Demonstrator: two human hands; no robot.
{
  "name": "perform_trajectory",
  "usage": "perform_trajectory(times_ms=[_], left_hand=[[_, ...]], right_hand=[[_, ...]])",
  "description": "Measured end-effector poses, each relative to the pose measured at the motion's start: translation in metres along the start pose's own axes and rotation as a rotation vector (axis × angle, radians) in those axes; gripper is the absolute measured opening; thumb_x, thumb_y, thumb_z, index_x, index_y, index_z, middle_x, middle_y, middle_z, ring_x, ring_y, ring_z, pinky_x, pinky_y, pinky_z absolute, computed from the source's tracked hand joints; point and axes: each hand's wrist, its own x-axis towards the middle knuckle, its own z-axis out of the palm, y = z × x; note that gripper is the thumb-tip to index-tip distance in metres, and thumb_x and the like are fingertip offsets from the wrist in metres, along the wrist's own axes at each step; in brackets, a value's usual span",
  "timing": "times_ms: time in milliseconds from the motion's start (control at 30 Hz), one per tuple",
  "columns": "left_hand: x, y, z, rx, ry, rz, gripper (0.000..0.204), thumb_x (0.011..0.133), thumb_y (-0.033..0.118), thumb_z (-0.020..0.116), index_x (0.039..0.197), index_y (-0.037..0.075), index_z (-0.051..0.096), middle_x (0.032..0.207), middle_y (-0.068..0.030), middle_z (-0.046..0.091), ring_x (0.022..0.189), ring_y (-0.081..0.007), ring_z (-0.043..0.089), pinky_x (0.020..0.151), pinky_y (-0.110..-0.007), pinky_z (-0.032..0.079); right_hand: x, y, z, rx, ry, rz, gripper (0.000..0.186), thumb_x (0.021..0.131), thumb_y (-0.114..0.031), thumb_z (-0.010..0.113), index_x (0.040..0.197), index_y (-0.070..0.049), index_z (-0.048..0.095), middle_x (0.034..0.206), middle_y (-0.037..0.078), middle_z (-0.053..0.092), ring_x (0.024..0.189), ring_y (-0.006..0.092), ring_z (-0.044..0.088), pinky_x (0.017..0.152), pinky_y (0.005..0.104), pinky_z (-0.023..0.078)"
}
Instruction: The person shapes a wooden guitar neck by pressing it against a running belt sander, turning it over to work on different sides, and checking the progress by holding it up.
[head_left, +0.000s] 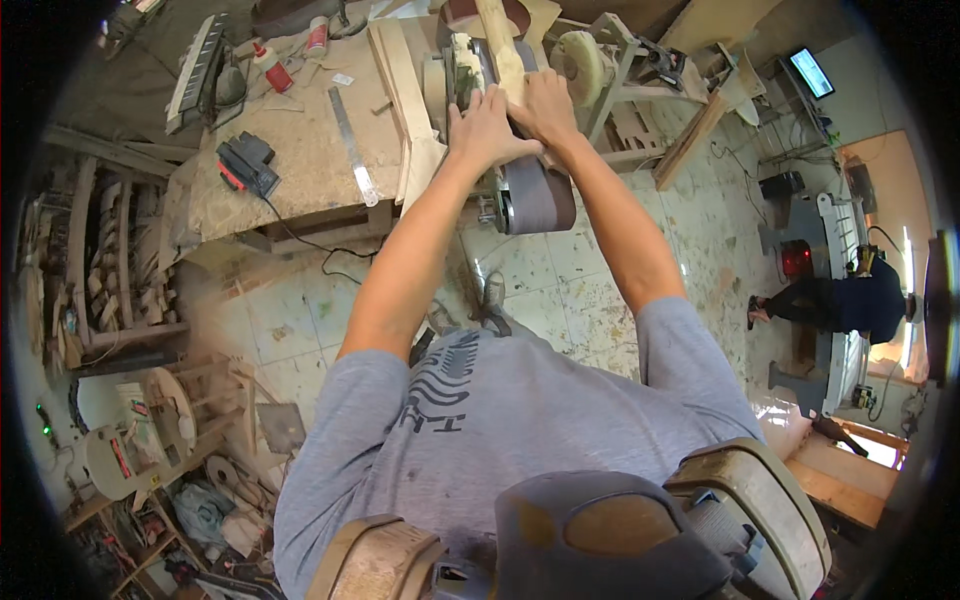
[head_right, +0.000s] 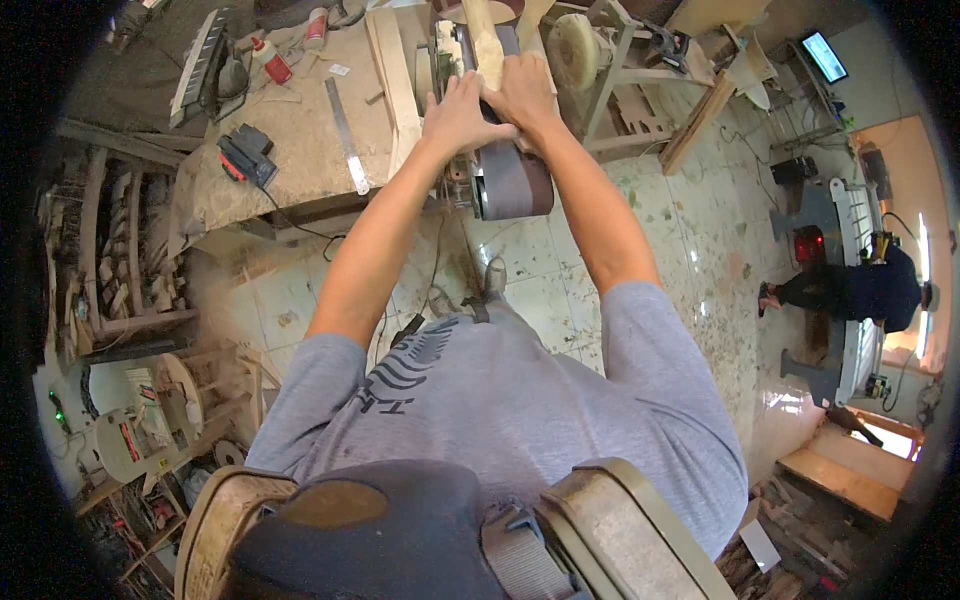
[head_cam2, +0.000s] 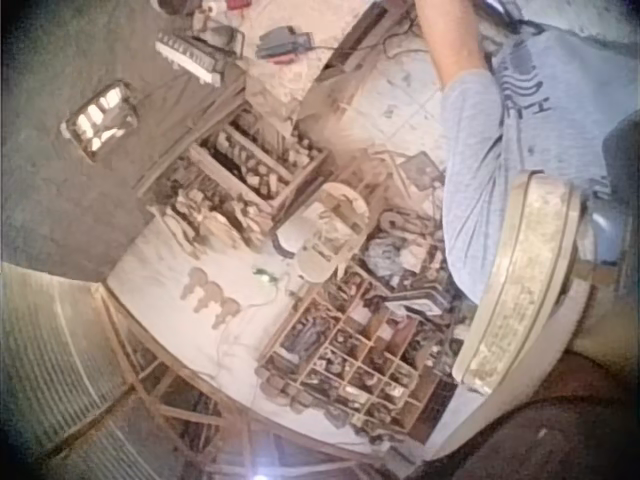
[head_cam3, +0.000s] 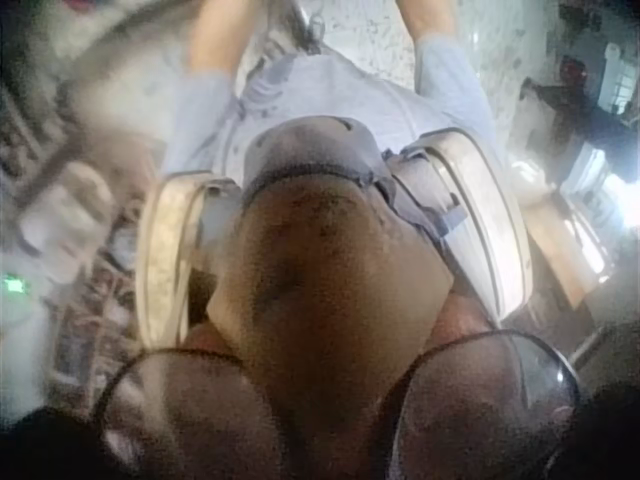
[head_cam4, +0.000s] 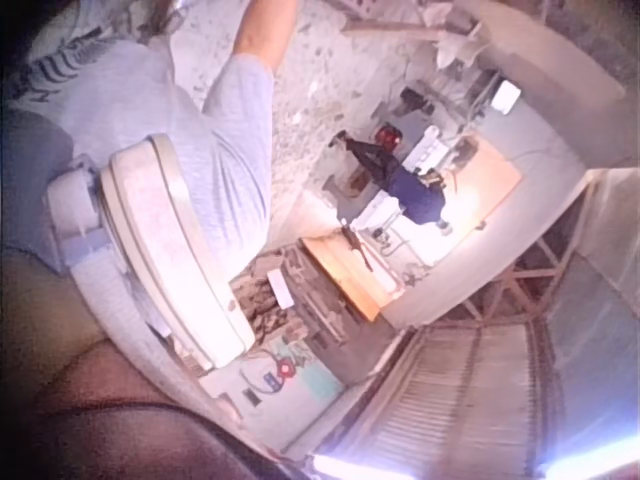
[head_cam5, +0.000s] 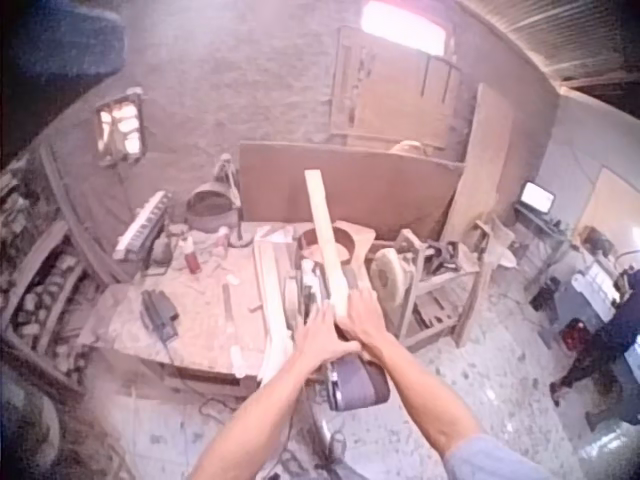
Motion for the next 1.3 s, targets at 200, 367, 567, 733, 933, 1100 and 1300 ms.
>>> perform_trajectory(times_ms=[200,367,567,733,933,1100,1300], left_hand=[[-0.001,-0.016,-0.006,0.004,-0.013,-0.006,0.122,0.06,0.065,0.077,0.152,-0.002,0.033,0.16,-0.0151,0.035,0.149,-0.0335,0.029,0.118,-0.062,0.022],[0.0,-0.022,-0.01,0.026,-0.048,0.009,0.122,0.059,0.066,0.076,0.152,-0.002,0.034,0.161,-0.0145,0.034,0.15,-0.0328,0.027,0.118,-0.062,0.023],[-0.002,-0.028,-0.017,0.05,-0.048,0.032,0.121,0.06,0.066,0.077,0.151,-0.002,0.035,0.159,-0.016,0.036,0.15,-0.0328,0.028,0.117,-0.062,0.023],[0.002,-0.027,-0.013,0.049,-0.076,0.053,0.12,0.061,0.065,0.076,0.151,-0.003,0.034,0.16,-0.0165,0.034,0.15,-0.0325,0.027,0.117,-0.063,0.023],[0.006,-0.009,-0.008,-0.006,-0.095,0.057,0.122,0.062,0.065,0.076,0.152,-0.003,0.03,0.161,-0.0165,0.032,0.151,-0.0337,0.027,0.119,-0.062,0.021],[0.008,-0.003,0.003,0.021,-0.063,0.054,0.123,0.063,0.067,0.075,0.154,-0.001,0.028,0.162,-0.0166,0.03,0.151,-0.0341,0.025,0.12,-0.061,0.021],[0.007,0.0,0.006,-0.014,-0.047,0.04,0.121,0.064,0.067,0.074,0.154,0.0,0.029,0.164,-0.0173,0.027,0.152,-0.0347,0.023,0.12,-0.063,0.02]], right_hand=[[0.005,-0.021,0.004,0.064,-0.018,0.11,0.063,0.077,-0.052,0.074,0.098,0.007,0.064,0.102,0.024,0.058,0.101,0.0423,0.054,0.088,0.0495,0.046],[0.005,-0.025,0.01,0.042,-0.019,0.154,0.066,0.077,-0.056,0.073,0.099,0.005,0.066,0.107,0.023,0.058,0.106,0.041,0.053,0.091,0.049,0.046],[0.006,-0.041,0.009,0.057,-0.005,0.244,0.066,0.077,-0.056,0.073,0.101,0.005,0.066,0.109,0.022,0.058,0.109,0.0397,0.052,0.094,0.0482,0.045],[0.004,-0.039,0.003,0.063,-0.028,0.288,0.066,0.077,-0.055,0.073,0.103,0.005,0.066,0.111,0.021,0.058,0.111,0.0394,0.052,0.095,0.0483,0.045],[-0.001,-0.019,-0.003,0.047,-0.058,0.278,0.065,0.076,-0.053,0.074,0.104,0.005,0.065,0.113,0.022,0.058,0.111,0.0401,0.052,0.096,0.0492,0.045],[-0.006,-0.007,-0.007,0.009,-0.028,0.189,0.063,0.079,-0.051,0.072,0.103,0.006,0.064,0.113,0.023,0.057,0.11,0.0415,0.052,0.095,0.0495,0.045],[-0.001,-0.001,-0.008,-0.024,-0.088,0.146,0.061,0.081,-0.051,0.071,0.101,0.007,0.064,0.112,0.024,0.056,0.106,0.0418,0.052,0.092,0.049,0.046]])
